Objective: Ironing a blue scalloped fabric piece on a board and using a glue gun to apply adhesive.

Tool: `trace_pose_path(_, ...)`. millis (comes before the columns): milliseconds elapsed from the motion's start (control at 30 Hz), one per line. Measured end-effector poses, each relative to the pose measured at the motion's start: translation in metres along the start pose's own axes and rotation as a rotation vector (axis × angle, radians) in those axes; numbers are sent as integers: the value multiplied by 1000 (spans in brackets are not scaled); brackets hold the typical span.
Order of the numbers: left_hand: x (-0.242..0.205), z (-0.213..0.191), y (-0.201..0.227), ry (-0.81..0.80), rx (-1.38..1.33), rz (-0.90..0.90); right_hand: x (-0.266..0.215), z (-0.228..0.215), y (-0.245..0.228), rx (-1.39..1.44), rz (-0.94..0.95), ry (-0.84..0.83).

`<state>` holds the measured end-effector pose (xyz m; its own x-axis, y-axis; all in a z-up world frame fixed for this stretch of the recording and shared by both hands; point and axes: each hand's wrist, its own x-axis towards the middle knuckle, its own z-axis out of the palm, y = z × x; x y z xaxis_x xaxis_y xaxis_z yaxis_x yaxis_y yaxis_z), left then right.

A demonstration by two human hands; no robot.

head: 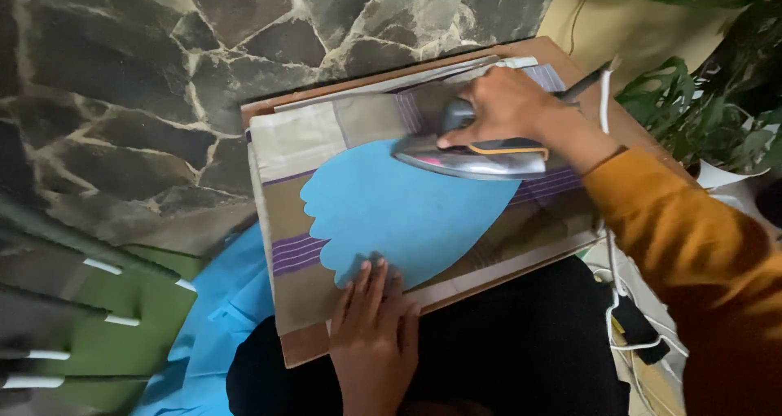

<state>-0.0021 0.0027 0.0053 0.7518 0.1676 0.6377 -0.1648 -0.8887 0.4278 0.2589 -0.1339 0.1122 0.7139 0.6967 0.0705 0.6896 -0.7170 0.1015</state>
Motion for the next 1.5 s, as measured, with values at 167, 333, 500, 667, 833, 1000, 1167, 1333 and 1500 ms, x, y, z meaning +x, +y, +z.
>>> trace_pose_path(167, 0, -2, -1, -19, -19, 3, -24, -4, 9, 15, -15, -79)
trace_pose_path(333, -1, -7, -4, 28, -121, -4, -38, 11, 7, 135, -226, -157)
trace_pose_path(500, -9, -15, -14, 85, -67, -76, -56, 11, -26, 233, -348, -259)
trace_pose_path(667, -8, -27, -34, 241, 97, -143, -70, -13, -64, 95, -389, -94)
trace_pose_path(833, -9, -33, -49, 222, 176, -316, -69, -12, -87, 91, -442, -24)
trace_pose_path(1000, -7, -30, -51, 200, 19, -364, -70, -14, -112, 91, -449, -50)
trace_pose_path(1167, -4, -33, -49, 175, -12, -399, -55, -7, -97, 76, -527, -102)
trace_pose_path(1333, -8, -31, -58, 188, -50, -418, -37, -8, -74, 150, -383, -107)
trace_pose_path(1500, -9, -27, -60, 168, -147, -420, -29, -6, -83, 80, -236, -85)
